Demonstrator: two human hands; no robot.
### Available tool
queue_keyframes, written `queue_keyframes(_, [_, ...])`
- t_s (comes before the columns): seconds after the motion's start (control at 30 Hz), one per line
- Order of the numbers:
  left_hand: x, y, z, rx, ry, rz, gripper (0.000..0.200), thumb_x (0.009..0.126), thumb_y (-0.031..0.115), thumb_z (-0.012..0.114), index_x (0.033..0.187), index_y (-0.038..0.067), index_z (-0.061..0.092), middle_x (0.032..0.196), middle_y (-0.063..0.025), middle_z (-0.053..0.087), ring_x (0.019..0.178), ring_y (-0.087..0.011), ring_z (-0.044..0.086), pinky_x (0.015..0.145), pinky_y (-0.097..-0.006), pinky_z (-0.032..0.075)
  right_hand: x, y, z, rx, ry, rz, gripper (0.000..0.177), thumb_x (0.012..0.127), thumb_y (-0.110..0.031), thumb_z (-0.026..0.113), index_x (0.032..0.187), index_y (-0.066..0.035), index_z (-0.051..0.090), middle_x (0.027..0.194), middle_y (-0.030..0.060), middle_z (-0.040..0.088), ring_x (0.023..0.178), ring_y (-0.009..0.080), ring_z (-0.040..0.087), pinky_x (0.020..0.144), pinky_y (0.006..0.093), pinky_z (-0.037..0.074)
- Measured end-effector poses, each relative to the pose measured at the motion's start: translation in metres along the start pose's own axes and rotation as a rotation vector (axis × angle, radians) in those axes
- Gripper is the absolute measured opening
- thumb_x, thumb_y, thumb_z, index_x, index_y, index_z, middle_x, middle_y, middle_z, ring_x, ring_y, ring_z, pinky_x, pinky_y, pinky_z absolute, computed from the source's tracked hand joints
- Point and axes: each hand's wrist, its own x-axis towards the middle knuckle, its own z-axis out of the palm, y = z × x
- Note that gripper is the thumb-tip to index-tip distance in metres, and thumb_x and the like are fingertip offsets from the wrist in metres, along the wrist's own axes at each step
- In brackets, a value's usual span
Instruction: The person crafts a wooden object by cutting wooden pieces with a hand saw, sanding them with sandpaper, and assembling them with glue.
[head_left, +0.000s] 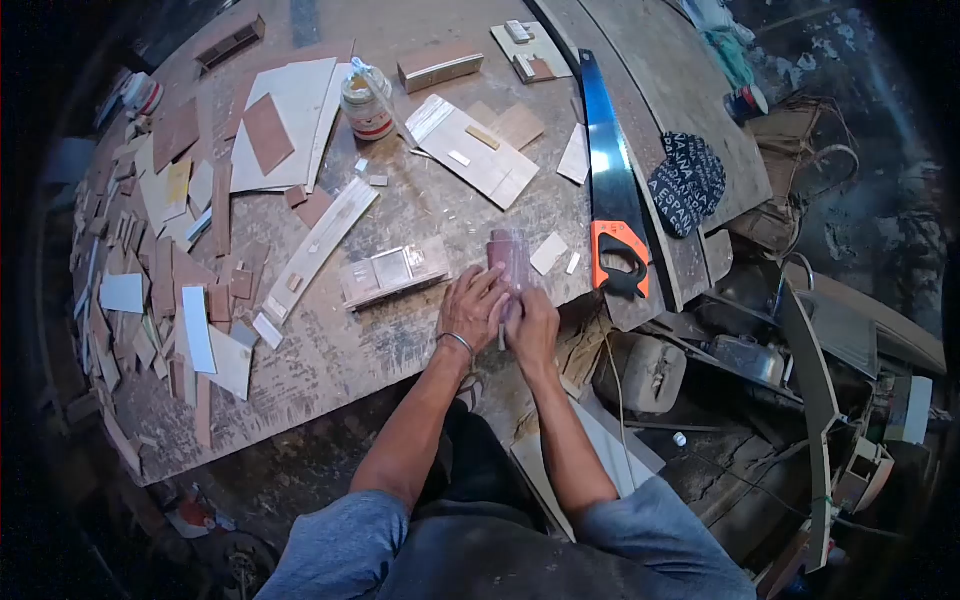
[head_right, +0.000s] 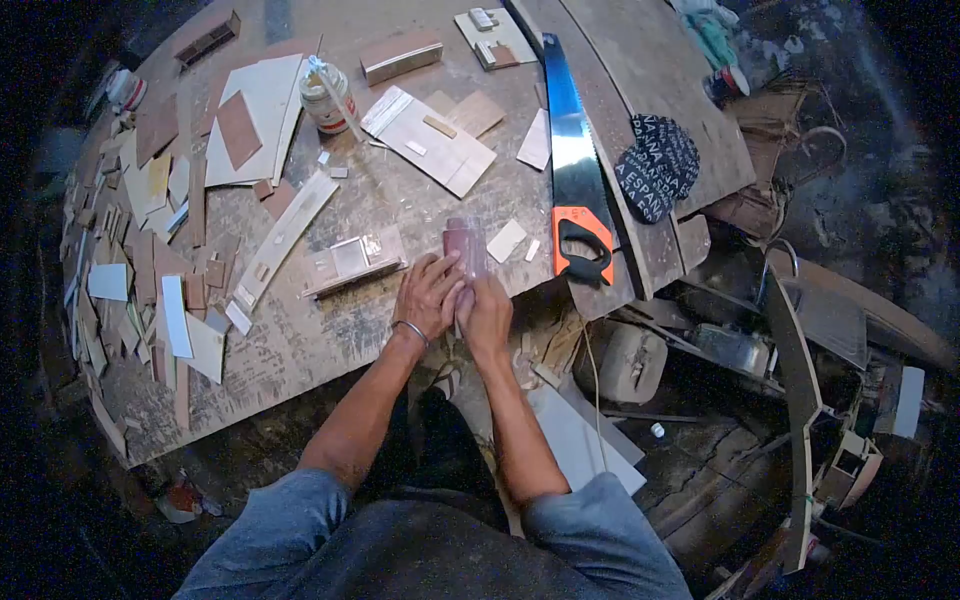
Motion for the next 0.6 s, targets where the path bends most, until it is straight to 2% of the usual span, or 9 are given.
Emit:
queue_keyframes(0.07, [0.005,0.003,-0.007,0.032,-0.038,0.008,0.029,0.084,0.009,0.071,0.113,0.007,0.074,0.136,-0.0056,0.065,0.122,-0.0351,0.056,0.102,-0.0464,0.048,0.022,0.002,0.009,-0.015,-0.016,0.040,0.006,0.083,0.000,0.060,0.088,0.003,0.061,0.082,0.0252,0.059,0.080,0.0485,0.059,0.070,0.0545,0.048])
queue_keyframes(0.17, [-0.005,0.001,-0.005,0.012,-0.044,0.007,0.032,0.082,0.008,0.071,0.114,0.007,0.074,0.138,-0.0053,0.063,0.123,-0.0350,0.056,0.103,-0.0459,0.048,0.005,-0.014,-0.004,-0.024,-0.027,0.113,0.004,0.084,0.002,0.060,0.081,0.004,0.060,0.077,0.0262,0.059,0.075,0.0475,0.060,0.068,0.0521,0.047])
queue_keyframes(0.2, [0.001,0.001,-0.005,-0.009,-0.019,0.014,0.033,0.081,0.007,0.071,0.114,0.006,0.074,0.139,-0.0053,0.063,0.123,-0.0350,0.056,0.104,-0.0458,0.048,-0.012,-0.021,-0.012,0.010,-0.003,0.104,0.005,0.085,0.001,0.061,0.081,0.004,0.060,0.079,0.0267,0.059,0.076,0.0477,0.060,0.068,0.0518,0.047])
queue_keyframes(0.33, [-0.001,0.001,-0.004,0.052,-0.064,-0.002,0.032,0.085,0.011,0.071,0.116,0.008,0.073,0.139,-0.0045,0.063,0.124,-0.0343,0.055,0.103,-0.0454,0.047,0.041,0.001,0.011,-0.070,0.028,0.017,0.005,0.083,0.001,0.062,0.087,0.003,0.064,0.081,0.0265,0.060,0.079,0.0464,0.062,0.069,0.0532,0.048])
queue_keyframes(0.43, [-0.002,0.000,-0.003,0.011,-0.046,-0.006,0.032,0.084,0.011,0.071,0.116,0.007,0.073,0.139,-0.0044,0.062,0.125,-0.0342,0.055,0.103,-0.0454,0.047,-0.009,-0.015,-0.007,0.005,0.042,0.022,0.005,0.081,0.000,0.063,0.084,0.001,0.060,0.082,0.0239,0.059,0.080,0.0477,0.060,0.069,0.0537,0.048])
queue_keyframes(0.57, [-0.001,0.001,-0.004,0.058,-0.079,-0.017,0.030,0.087,0.013,0.071,0.117,0.009,0.073,0.138,-0.0033,0.063,0.125,-0.0339,0.055,0.103,-0.0457,0.047,0.039,0.002,0.008,-0.185,-0.069,0.033,0.021,0.082,0.001,0.063,0.102,0.000,0.070,0.089,0.0226,0.065,0.086,0.0438,0.066,0.072,0.0500,0.053])
queue_keyframes(0.6, [0.000,0.003,-0.007,0.060,-0.072,-0.007,0.030,0.087,0.013,0.071,0.116,0.008,0.073,0.137,-0.0030,0.063,0.124,-0.0337,0.055,0.103,-0.0458,0.048,0.040,0.003,0.010,-0.174,-0.040,0.029,0.021,0.082,0.002,0.063,0.102,0.000,0.070,0.089,0.0224,0.065,0.083,0.0426,0.066,0.071,0.0488,0.054])
